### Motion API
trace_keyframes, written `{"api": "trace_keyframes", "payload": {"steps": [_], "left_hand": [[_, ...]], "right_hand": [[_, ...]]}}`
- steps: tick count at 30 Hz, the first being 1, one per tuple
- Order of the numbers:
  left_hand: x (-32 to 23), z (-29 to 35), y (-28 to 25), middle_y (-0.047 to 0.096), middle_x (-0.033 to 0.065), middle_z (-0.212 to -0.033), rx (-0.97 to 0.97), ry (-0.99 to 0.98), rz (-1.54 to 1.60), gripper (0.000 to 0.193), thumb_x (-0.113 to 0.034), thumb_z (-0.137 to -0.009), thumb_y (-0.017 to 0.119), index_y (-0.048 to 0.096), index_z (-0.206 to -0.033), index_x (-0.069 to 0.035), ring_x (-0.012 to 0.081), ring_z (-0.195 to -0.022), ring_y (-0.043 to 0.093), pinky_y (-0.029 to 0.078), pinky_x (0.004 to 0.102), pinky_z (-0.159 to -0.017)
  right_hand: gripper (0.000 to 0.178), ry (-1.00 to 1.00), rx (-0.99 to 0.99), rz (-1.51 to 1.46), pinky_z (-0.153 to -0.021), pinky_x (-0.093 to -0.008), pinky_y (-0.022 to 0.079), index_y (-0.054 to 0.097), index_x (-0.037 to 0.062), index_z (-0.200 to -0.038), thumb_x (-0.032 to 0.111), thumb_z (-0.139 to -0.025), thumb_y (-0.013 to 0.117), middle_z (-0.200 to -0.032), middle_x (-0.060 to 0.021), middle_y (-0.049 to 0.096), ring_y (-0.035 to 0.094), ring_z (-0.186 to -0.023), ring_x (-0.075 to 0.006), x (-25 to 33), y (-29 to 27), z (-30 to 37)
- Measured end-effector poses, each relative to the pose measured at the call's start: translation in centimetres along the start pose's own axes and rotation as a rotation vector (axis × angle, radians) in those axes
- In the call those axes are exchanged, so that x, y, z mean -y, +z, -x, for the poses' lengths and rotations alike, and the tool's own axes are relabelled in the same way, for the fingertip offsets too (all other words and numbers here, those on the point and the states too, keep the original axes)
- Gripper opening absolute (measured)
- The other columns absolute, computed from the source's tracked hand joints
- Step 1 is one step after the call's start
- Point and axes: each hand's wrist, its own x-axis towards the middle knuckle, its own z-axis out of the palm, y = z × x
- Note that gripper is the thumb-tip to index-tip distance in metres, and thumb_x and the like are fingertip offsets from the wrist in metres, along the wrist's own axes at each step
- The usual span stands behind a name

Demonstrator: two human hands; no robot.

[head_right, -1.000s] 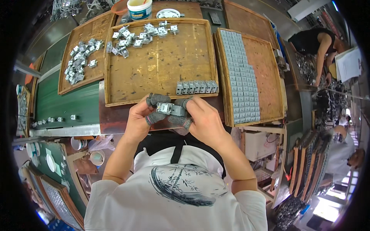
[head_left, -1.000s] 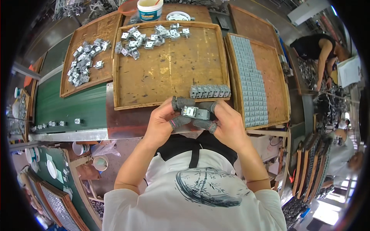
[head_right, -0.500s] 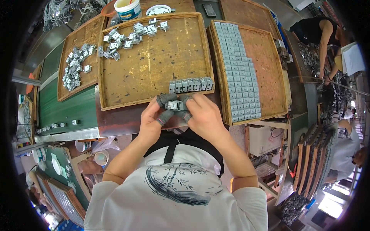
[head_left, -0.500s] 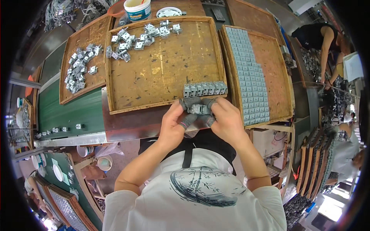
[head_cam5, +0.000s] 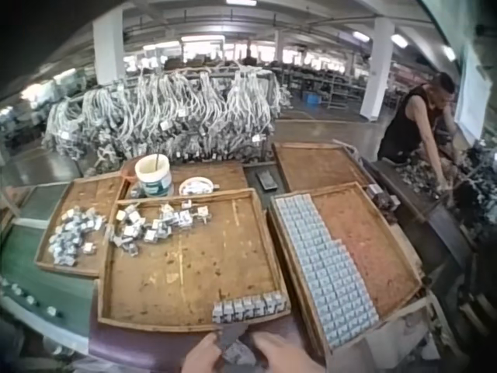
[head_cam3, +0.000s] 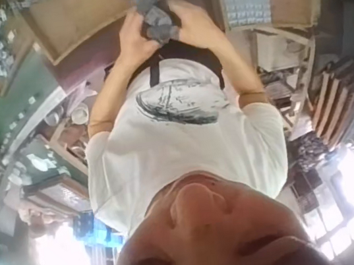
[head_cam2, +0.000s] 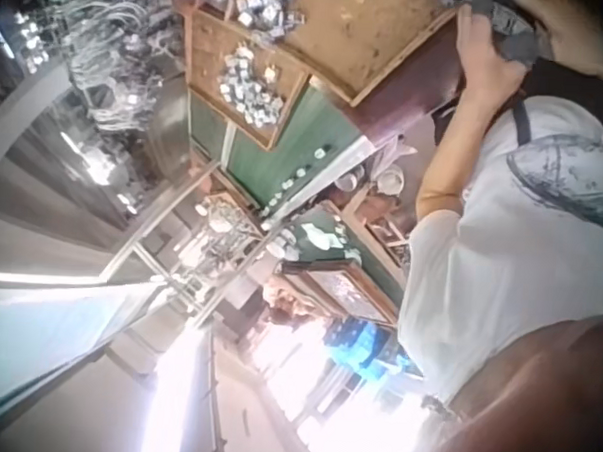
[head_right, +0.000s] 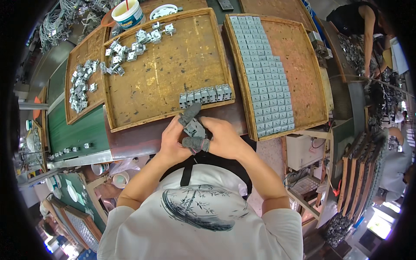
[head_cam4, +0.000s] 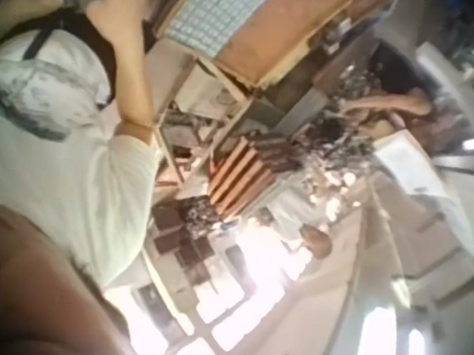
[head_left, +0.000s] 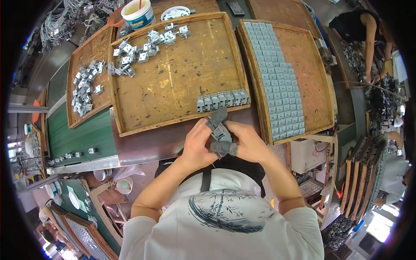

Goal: Manually assembling small electronic components into a grid-like tray at a factory workstation.

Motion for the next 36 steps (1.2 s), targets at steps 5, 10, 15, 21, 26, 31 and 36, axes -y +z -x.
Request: {"api": "trace_keyframes", "payload": {"steps": [5,10,15,21,26,31,36], "left_hand": [[-0.2,-1.0,0.3,0.062,0.0217,-0.126,-0.012,0.225,-0.099,0.071,-0.015,-0.063,0.081,0.059,-0.128,0.002,0.0381,-0.110,0.063,0.052,0.0416,-0.092],[1.5,-1.3,0.1,0.063,0.0208,-0.122,0.091,0.159,-0.062,0.067,-0.017,-0.062,0.080,0.061,-0.124,0.002,0.0389,-0.106,0.063,0.052,0.0432,-0.089],[3.5,-2.8,-3.5,0.048,0.0158,-0.109,-0.059,-0.064,-0.346,0.056,-0.004,-0.067,0.076,0.062,-0.122,-0.002,0.0353,-0.098,0.055,0.049,0.0396,-0.086],[12.3,-3.9,-6.8,0.061,0.0055,-0.110,0.168,-0.724,0.541,0.041,0.010,-0.082,0.057,0.058,-0.122,0.003,0.0165,-0.098,0.061,0.051,0.0309,-0.085],[12.0,-6.6,-5.4,0.054,0.0111,-0.123,0.470,-0.747,0.158,0.055,0.012,-0.074,0.054,0.054,-0.128,0.004,0.0190,-0.100,0.061,0.051,0.0296,-0.082],[13.1,-6.1,-6.7,0.055,0.0186,-0.116,0.549,-0.471,0.025,0.047,-0.007,-0.075,0.066,0.059,-0.121,-0.002,0.0333,-0.101,0.061,0.053,0.0391,-0.082],[11.9,-12.2,-12.5,0.055,0.0144,-0.111,-0.163,-0.410,-0.743,0.043,-0.018,-0.074,0.078,0.060,-0.111,-0.007,0.0351,-0.109,0.054,0.047,0.0476,-0.090]], "right_hand": [[0.039,0.039,0.179,-0.106,-0.067,-0.0421,0.049,0.061,0.0000,-0.084,0.033,-0.074,0.078,-0.080,-0.0193,0.064,0.061,-0.074,-0.0378,-0.9,-0.4,-0.1],[0.032,0.126,0.279,-0.052,-0.068,-0.0410,0.049,0.061,0.0000,-0.085,0.026,-0.075,0.076,-0.081,-0.0213,0.064,0.064,-0.077,-0.0370,-1.2,-1.2,-0.9],[0.022,0.220,-0.139,0.065,-0.076,-0.0383,0.052,0.068,0.0016,-0.099,0.017,-0.083,0.066,-0.090,-0.0166,0.070,0.069,-0.086,-0.0289,-6.7,-8.3,-5.8],[0.031,0.662,-0.467,0.483,-0.081,-0.0417,0.052,0.072,0.0057,-0.102,0.029,-0.083,0.065,-0.097,-0.0204,0.072,0.068,-0.096,-0.0356,-24.0,-19.6,-10.3],[0.026,0.559,-0.389,0.127,-0.074,-0.0331,0.051,0.074,0.0026,-0.103,0.019,-0.085,0.065,-0.092,-0.0137,0.073,0.067,-0.084,-0.0204,-27.6,-20.4,-11.1],[0.016,0.691,-0.366,-0.189,-0.065,-0.0335,0.049,0.069,0.0024,-0.102,0.008,-0.089,0.062,-0.085,-0.0071,0.066,0.061,-0.075,-0.0196,-22.0,-19.3,-12.6],[0.015,0.552,-0.659,-0.371,-0.062,-0.0316,0.047,0.061,0.0030,-0.103,0.015,-0.094,0.063,-0.088,-0.0057,0.062,0.060,-0.077,-0.0166,-21.9,-20.7,-11.1]]}}
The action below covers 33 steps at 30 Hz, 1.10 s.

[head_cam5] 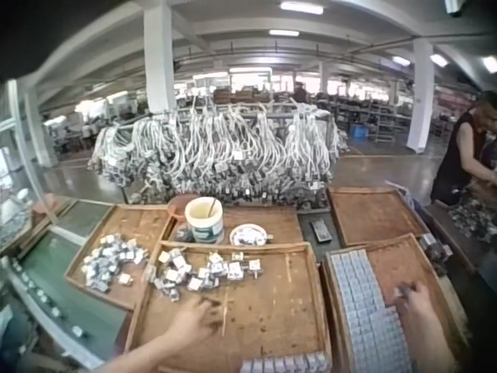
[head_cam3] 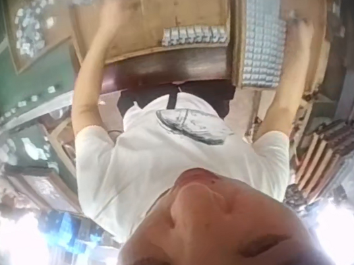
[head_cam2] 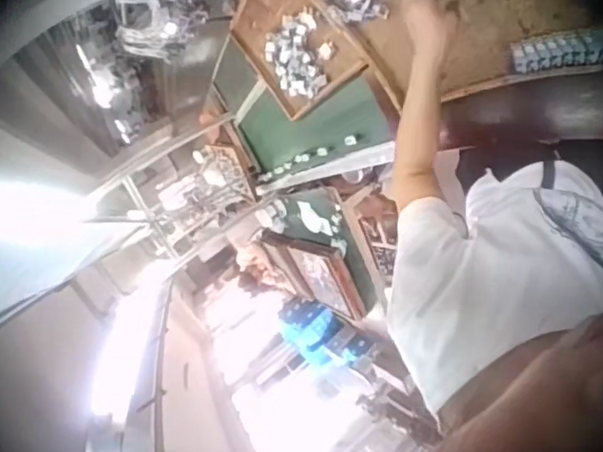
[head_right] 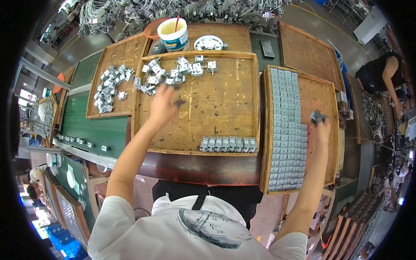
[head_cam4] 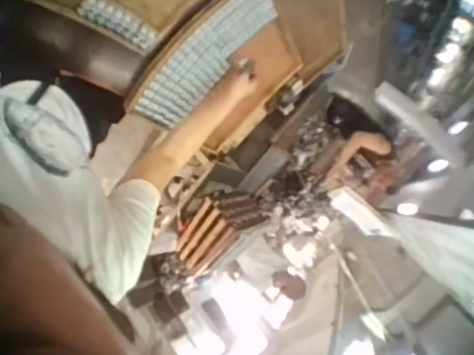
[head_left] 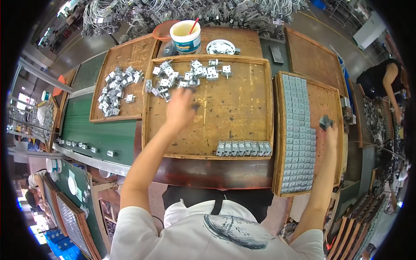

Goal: Manually assembling small electronic components into a grid-like tray at a factory workstation.

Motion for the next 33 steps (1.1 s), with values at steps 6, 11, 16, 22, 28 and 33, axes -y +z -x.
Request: {"api": "trace_keyframes", "payload": {"steps": [6,11,16,22,28,33], "left_hand": [[3.4,-5.7,2.9,0.054,0.0091,-0.117,-0.235,0.016,-0.343,0.042,-0.011,-0.067,0.074,0.062,-0.107,-0.012,0.0314,-0.114,0.049,0.041,0.0468,-0.091],[2.5,-3.0,2.7,0.055,0.0096,-0.114,-0.317,-0.012,-0.128,0.038,-0.007,-0.069,0.071,0.061,-0.105,-0.013,0.0323,-0.112,0.048,0.036,0.0507,-0.093],[0.1,1.1,1.5,0.061,0.0094,-0.116,-0.093,-0.096,1.300,0.037,0.011,-0.082,0.056,0.056,-0.115,-0.005,0.0209,-0.103,0.060,0.049,0.0310,-0.084],[-4.1,10.8,-0.8,0.066,0.0089,-0.118,0.197,-0.097,1.432,0.040,-0.001,-0.088,0.067,0.055,-0.126,-0.002,0.0165,-0.105,0.063,0.051,0.0292,-0.084],[-6.2,16.4,-2.5,0.066,0.0037,-0.114,0.379,-0.088,1.460,0.036,-0.001,-0.090,0.067,0.059,-0.126,-0.003,0.0138,-0.104,0.062,0.049,0.0295,-0.093],[-7.1,18.0,-2.8,0.061,0.0036,-0.115,0.498,-0.167,1.458,0.039,0.002,-0.091,0.063,0.057,-0.130,-0.004,0.0124,-0.101,0.062,0.055,0.0264,-0.081]], "right_hand": [[0.025,-0.124,0.129,-0.397,-0.065,-0.0276,0.049,0.059,0.0014,-0.121,0.015,-0.100,0.057,-0.095,-0.0054,0.064,0.061,-0.080,-0.0149,2.2,2.8,7.3],[0.029,-0.151,0.251,-0.332,-0.068,-0.0284,0.054,0.061,0.0011,-0.121,0.009,-0.093,0.066,-0.097,-0.0059,0.066,0.063,-0.078,-0.0147,2.9,5.6,15.4],[0.028,-0.102,0.324,-0.242,-0.063,-0.0289,0.054,0.065,0.0015,-0.112,0.003,-0.085,0.071,-0.090,-0.0051,0.067,0.065,-0.074,-0.0142,1.1,7.7,19.5],[0.026,-0.030,0.646,-0.313,-0.071,-0.0278,0.056,0.063,0.0025,-0.110,0.000,-0.086,0.070,-0.097,-0.0038,0.068,0.066,-0.085,-0.0140,5.3,12.9,26.8],[0.025,-0.730,0.662,0.477,-0.063,-0.0372,0.054,0.064,0.0016,-0.100,0.008,-0.078,0.075,-0.086,-0.0142,0.064,0.067,-0.075,-0.0315,5.6,13.4,29.5],[0.025,-0.858,0.625,0.535,-0.062,-0.0402,0.052,0.062,0.0010,-0.094,0.003,-0.072,0.076,-0.086,-0.0131,0.060,0.064,-0.075,-0.0332,5.9,13.0,30.4]]}}
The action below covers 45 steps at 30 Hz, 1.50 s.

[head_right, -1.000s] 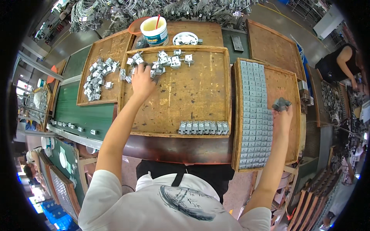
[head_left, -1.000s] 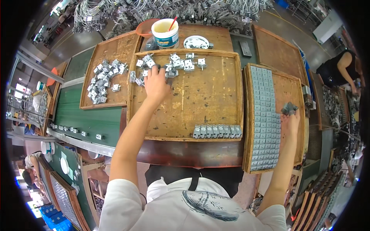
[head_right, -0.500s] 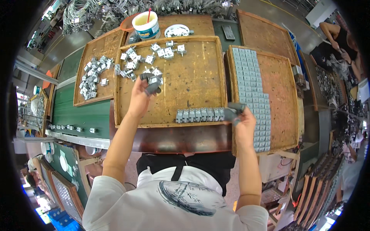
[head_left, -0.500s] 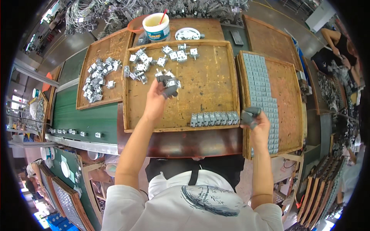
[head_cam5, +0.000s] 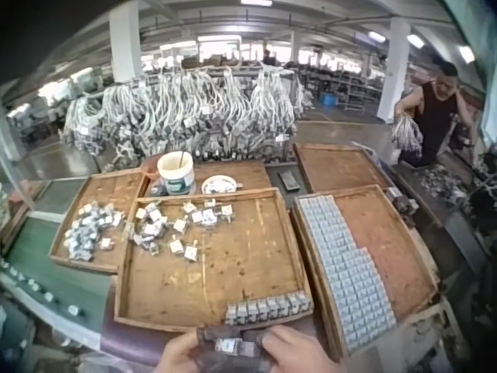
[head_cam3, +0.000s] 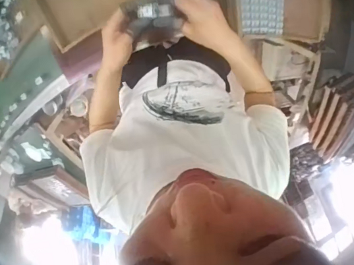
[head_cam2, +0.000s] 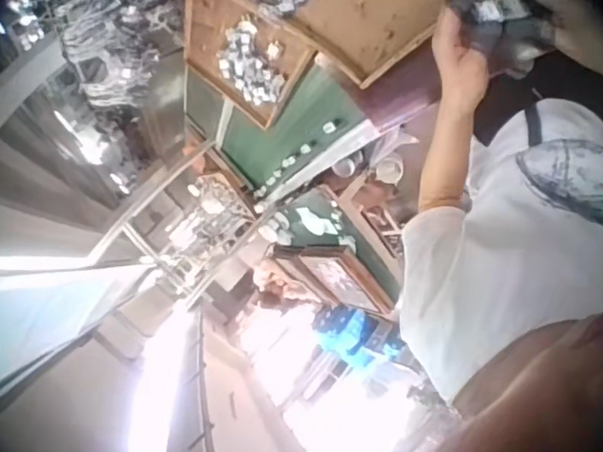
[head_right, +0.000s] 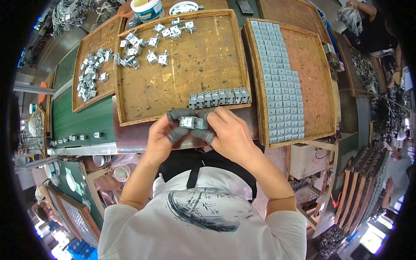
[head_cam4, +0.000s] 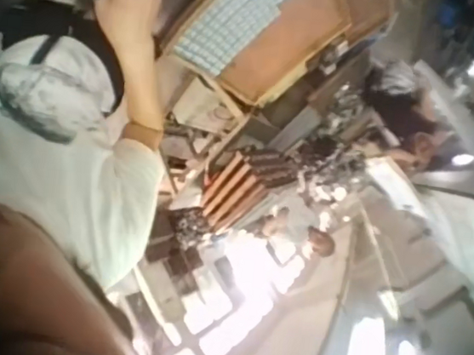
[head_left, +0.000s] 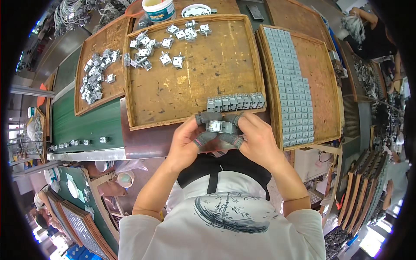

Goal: Manually assembling small electronic components into a grid-like tray at a factory workstation.

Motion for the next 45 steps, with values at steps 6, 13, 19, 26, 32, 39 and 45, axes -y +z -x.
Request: {"api": "trace_keyframes", "payload": {"steps": [6,13,19,26,32,39,45], "left_hand": [[2.2,0.0,2.2,0.049,0.0093,-0.122,-0.055,0.177,-0.357,0.055,0.013,-0.083,0.057,0.052,-0.135,-0.004,0.0194,-0.099,0.060,0.054,0.0309,-0.078],[2.7,-1.0,2.3,0.052,0.0193,-0.117,-0.122,0.479,-0.862,0.076,-0.003,-0.063,0.076,0.049,-0.135,0.004,0.0422,-0.101,0.053,0.046,0.0445,-0.092],[2.8,-1.7,2.3,0.059,0.0204,-0.122,0.030,0.487,-0.707,0.075,-0.008,-0.062,0.080,0.053,-0.132,0.002,0.0395,-0.109,0.058,0.048,0.0430,-0.094],[3.4,-2.0,1.5,0.059,0.0208,-0.123,0.123,0.604,-0.868,0.069,-0.013,-0.060,0.080,0.060,-0.125,0.000,0.0393,-0.104,0.059,0.049,0.0444,-0.091],[0.9,-3.9,-2.8,0.049,0.0110,-0.110,-0.236,0.236,-1.044,0.055,0.000,-0.074,0.073,0.058,-0.127,0.001,0.0303,-0.101,0.055,0.047,0.0396,-0.091],[3.6,-8.5,-10.6,0.061,0.0036,-0.105,-0.025,-0.184,-0.626,0.060,0.016,-0.071,0.052,0.057,-0.129,0.002,0.0173,-0.098,0.063,0.052,0.0300,-0.085],[3.6,-9.8,-8.4,0.057,0.0051,-0.114,0.146,-0.245,-0.674,0.066,0.014,-0.070,0.058,0.055,-0.133,-0.003,0.0181,-0.106,0.058,0.050,0.0305,-0.088]], "right_hand": [[0.026,-0.097,-0.087,0.201,-0.065,-0.0415,0.051,0.061,0.0002,-0.090,0.002,-0.068,0.075,-0.086,-0.0137,0.058,0.062,-0.078,-0.0350,-0.7,2.0,1.0],[0.030,0.142,0.014,-0.053,-0.068,-0.0440,0.050,0.062,0.0010,-0.092,0.020,-0.076,0.078,-0.090,-0.0173,0.060,0.063,-0.084,-0.0380,0.4,1.6,1.7],[0.047,0.283,0.316,-0.313,-0.069,-0.0448,0.051,0.064,-0.0002,-0.093,0.042,-0.075,0.077,-0.085,-0.0224,0.066,0.065,-0.080,-0.0407,-1.9,0.9,0.8],[0.042,0.344,0.348,-0.318,-0.069,-0.0470,0.052,0.067,0.0033,-0.092,0.040,-0.075,0.076,-0.085,-0.0219,0.069,0.066,-0.081,-0.0419,-2.5,1.0,1.3],[0.021,0.601,-0.173,-0.123,-0.079,-0.0367,0.051,0.067,0.0006,-0.103,0.009,-0.084,0.065,-0.093,-0.0199,0.070,0.067,-0.087,-0.0296,-10.9,-5.7,-1.4],[0.031,0.804,-0.346,0.343,-0.079,-0.0390,0.051,0.070,0.0046,-0.109,0.024,-0.087,0.064,-0.096,-0.0197,0.071,0.068,-0.090,-0.0321,-29.2,-12.5,0.0],[0.027,0.931,-0.286,-0.253,-0.075,-0.0301,0.051,0.068,-0.0029,-0.112,0.004,-0.089,0.057,-0.099,-0.0092,0.070,0.064,-0.085,-0.0181,-33.7,-12.4,0.1]]}}
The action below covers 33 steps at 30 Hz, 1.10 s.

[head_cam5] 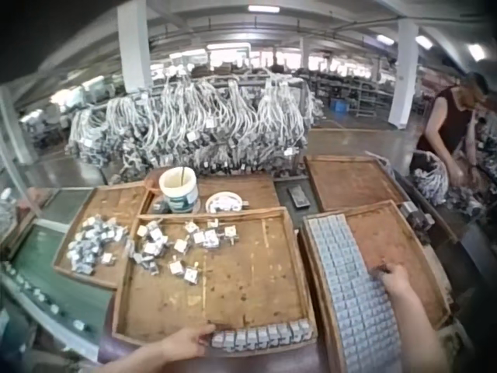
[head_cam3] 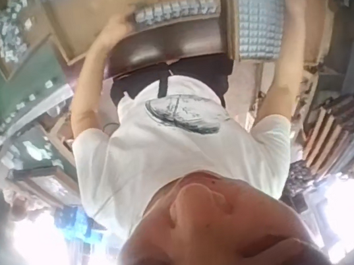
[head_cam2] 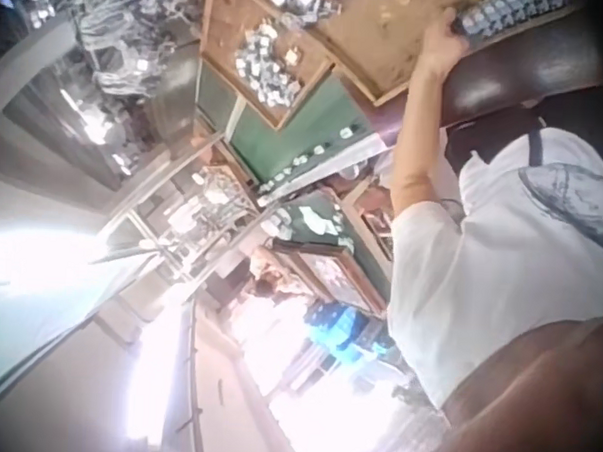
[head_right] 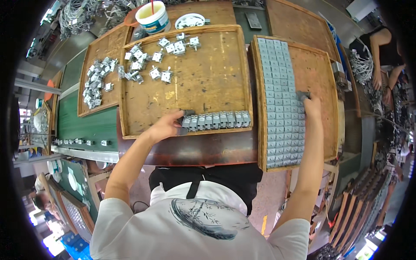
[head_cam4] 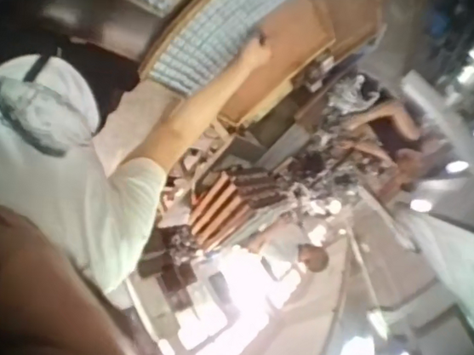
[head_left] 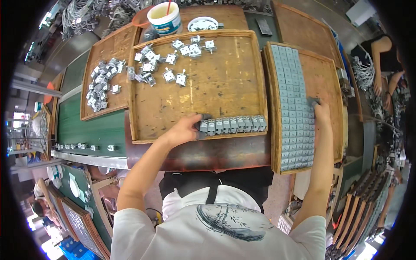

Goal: Manually assembling small electronic components into a grid-like tray at a factory workstation.

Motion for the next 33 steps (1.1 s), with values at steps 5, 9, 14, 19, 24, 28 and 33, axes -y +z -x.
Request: {"api": "trace_keyframes", "payload": {"steps": [5,9,14,19,24,28,33], "left_hand": [[-3.3,0.1,-3.7,0.056,0.0094,-0.123,-0.110,0.102,-0.290,0.059,0.000,-0.075,0.069,0.055,-0.131,-0.006,0.0227,-0.104,0.057,0.049,0.0349,-0.089],[-3.2,-2.8,-7.5,0.057,0.0114,-0.119,-0.649,0.414,-1.336,0.051,-0.008,-0.072,0.070,0.059,-0.122,-0.007,0.0333,-0.117,0.050,0.039,0.0430,-0.104],[-1.8,-6.0,-9.3,0.059,0.0091,-0.116,-0.606,0.409,-1.374,0.048,-0.010,-0.072,0.070,0.058,-0.118,-0.005,0.0290,-0.116,0.052,0.038,0.0422,-0.106],[-3.2,-4.4,-6.2,0.061,0.0081,-0.108,-0.620,0.360,-0.959,0.040,-0.006,-0.074,0.074,0.058,-0.111,-0.005,0.0288,-0.106,0.059,0.047,0.0416,-0.094],[-5.4,2.5,0.7,0.063,0.0025,-0.111,-0.418,0.321,0.152,0.036,-0.002,-0.087,0.069,0.057,-0.121,-0.002,0.0160,-0.101,0.062,0.053,0.0322,-0.085],[-5.9,7.5,4.1,0.057,0.0020,-0.116,-0.282,0.445,0.432,0.036,0.001,-0.091,0.065,0.058,-0.126,-0.001,0.0154,-0.105,0.060,0.051,0.0292,-0.091],[-7.1,10.5,5.6,0.050,0.0044,-0.120,-0.289,0.487,0.246,0.037,0.002,-0.090,0.063,0.058,-0.127,0.002,0.0142,-0.105,0.059,0.052,0.0269,-0.086]], "right_hand": [[0.021,0.053,-0.059,-0.202,-0.067,-0.0303,0.049,0.063,-0.0006,-0.109,0.007,-0.090,0.062,-0.092,-0.0079,0.067,0.062,-0.079,-0.0184,3.2,0.4,2.1],[0.015,-0.065,-0.198,-0.582,-0.066,-0.0301,0.048,0.060,0.0031,-0.103,0.016,-0.095,0.062,-0.098,-0.0070,0.067,0.062,-0.081,-0.0166,5.0,0.4,4.5],[0.023,-0.207,-0.031,-0.763,-0.071,-0.0294,0.053,0.060,0.0026,-0.118,0.012,-0.097,0.061,-0.106,-0.0074,0.066,0.064,-0.087,-0.0160,7.8,2.9,10.1],[0.030,-0.281,0.109,-0.630,-0.072,-0.0297,0.057,0.062,0.0000,-0.121,0.006,-0.092,0.065,-0.102,-0.0072,0.068,0.066,-0.083,-0.0149,8.6,7.5,16.2],[0.031,-0.282,0.257,-0.613,-0.074,-0.0300,0.057,0.062,0.0005,-0.119,0.005,-0.089,0.069,-0.100,-0.0057,0.068,0.066,-0.082,-0.0146,10.3,12.2,21.9],[0.036,-0.225,0.598,-0.473,-0.074,-0.0299,0.056,0.059,0.0021,-0.119,0.001,-0.085,0.071,-0.103,-0.0039,0.067,0.066,-0.086,-0.0147,14.5,13.8,27.5],[0.025,-0.835,0.373,0.166,-0.063,-0.0354,0.054,0.061,0.0004,-0.103,0.003,-0.081,0.072,-0.087,-0.0133,0.064,0.067,-0.076,-0.0263,15.2,14.1,29.3]]}}
